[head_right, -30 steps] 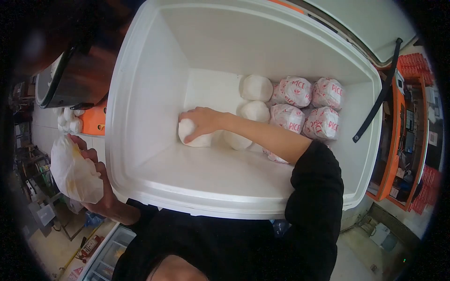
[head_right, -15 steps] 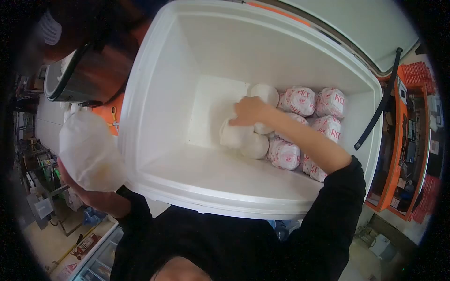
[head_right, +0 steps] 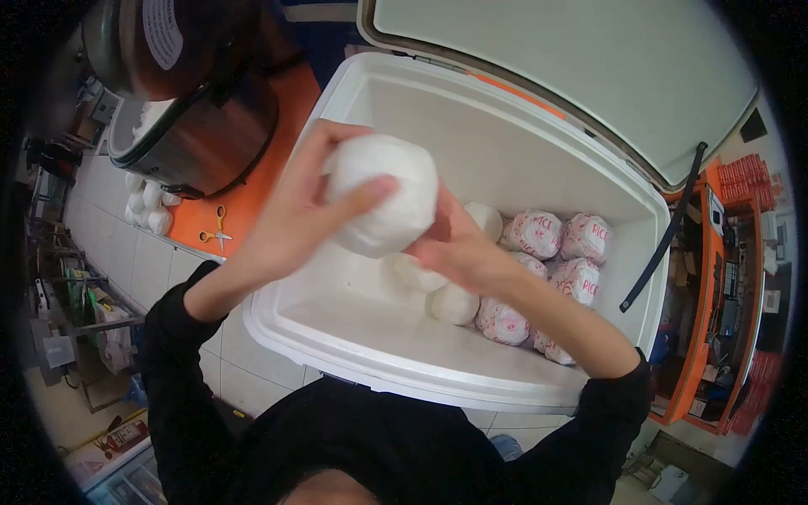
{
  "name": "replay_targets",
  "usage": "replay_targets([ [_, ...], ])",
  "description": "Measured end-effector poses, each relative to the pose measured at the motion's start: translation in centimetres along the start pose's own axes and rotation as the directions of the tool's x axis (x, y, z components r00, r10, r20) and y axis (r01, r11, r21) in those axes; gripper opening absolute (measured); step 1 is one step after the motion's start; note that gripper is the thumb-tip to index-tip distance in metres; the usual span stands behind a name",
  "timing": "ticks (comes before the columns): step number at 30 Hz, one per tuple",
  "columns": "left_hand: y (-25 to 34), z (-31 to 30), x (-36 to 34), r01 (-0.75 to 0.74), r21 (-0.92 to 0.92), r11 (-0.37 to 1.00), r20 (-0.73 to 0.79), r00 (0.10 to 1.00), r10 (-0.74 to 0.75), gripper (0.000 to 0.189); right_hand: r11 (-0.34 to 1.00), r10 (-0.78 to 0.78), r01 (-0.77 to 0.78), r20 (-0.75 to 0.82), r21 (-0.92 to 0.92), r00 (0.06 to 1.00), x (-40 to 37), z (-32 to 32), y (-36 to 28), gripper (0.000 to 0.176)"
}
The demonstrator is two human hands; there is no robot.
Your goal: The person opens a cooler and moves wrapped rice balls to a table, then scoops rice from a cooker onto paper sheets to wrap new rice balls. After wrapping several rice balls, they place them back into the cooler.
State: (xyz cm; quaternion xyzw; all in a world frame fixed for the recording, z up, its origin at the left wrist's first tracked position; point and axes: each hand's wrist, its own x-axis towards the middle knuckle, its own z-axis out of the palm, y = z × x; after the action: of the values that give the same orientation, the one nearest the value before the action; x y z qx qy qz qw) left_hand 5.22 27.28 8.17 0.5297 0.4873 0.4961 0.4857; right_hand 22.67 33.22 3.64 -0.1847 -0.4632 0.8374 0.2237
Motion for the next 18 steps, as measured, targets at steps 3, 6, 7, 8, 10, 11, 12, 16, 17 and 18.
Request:
replay_targets([
  [3, -0.7, 0.8, 0.3, -0.091, 0.317, 0.944, 0.012, 0.996, 0.092, 0.052, 0.965, 0.227, -0.181, -0.261, 0.189, 0.938, 0.5, -0.2, 0.6, 0.070],
  [6, 1.0, -0.8, -0.9, -0.332, 0.748, 0.575, 0.068, 0.900, 0.431, 0.053, 0.923, 0.376, -0.384, -0.239, 0.012, 0.895, 3.2, -3.8, 2.4, 0.077],
  [7, 1.3, -1.4, -2.0, -0.353, 0.696, 0.625, 0.028, 0.883, 0.468, 0.054, 0.894, 0.410, -0.445, -0.315, -0.045, 0.856, 4.5, -5.2, 4.0, 0.079],
  [8, 1.4, -2.0, -3.4, -0.377, 0.641, 0.669, -0.013, 0.865, 0.501, 0.055, 0.858, 0.434, -0.505, -0.392, -0.096, 0.811, 6.0, -6.7, 6.3, 0.081],
  [10, -0.2, -2.9, -6.0, -0.492, 0.519, 0.699, -0.213, 0.718, 0.663, 0.047, 0.810, 0.403, -0.567, -0.558, -0.152, 0.726, 8.7, -8.8, 10.9, 0.082],
  [11, -1.2, -3.2, -7.4, -0.442, 0.549, 0.709, -0.349, 0.650, 0.675, 0.044, 0.804, 0.354, -0.571, -0.640, -0.164, 0.682, 10.2, -9.2, 13.2, 0.082],
  [12, -2.5, -3.5, -8.9, -0.388, 0.571, 0.724, -0.473, 0.565, 0.676, 0.041, 0.798, 0.302, -0.577, -0.715, -0.173, 0.631, 11.3, -9.6, 14.8, 0.081],
  [16, -9.7, -5.6, -15.0, 0.219, 0.379, 0.899, -0.767, 0.618, 0.172, 0.047, 0.772, 0.027, -0.526, -0.808, -0.357, 0.589, 12.1, -9.7, 17.9, 0.085],
  [17, -12.1, -5.8, -16.7, 0.357, 0.336, 0.872, -0.745, 0.667, 0.014, 0.052, 0.612, -0.007, -0.657, -0.834, -0.440, 0.552, 12.3, -9.8, 17.4, 0.088],
  [18, -15.0, -6.1, -18.8, 0.490, 0.302, 0.818, -0.710, 0.688, -0.151, 0.058, 0.423, -0.047, -0.763, -0.852, -0.490, 0.521, 12.3, -10.0, 17.2, 0.091],
])
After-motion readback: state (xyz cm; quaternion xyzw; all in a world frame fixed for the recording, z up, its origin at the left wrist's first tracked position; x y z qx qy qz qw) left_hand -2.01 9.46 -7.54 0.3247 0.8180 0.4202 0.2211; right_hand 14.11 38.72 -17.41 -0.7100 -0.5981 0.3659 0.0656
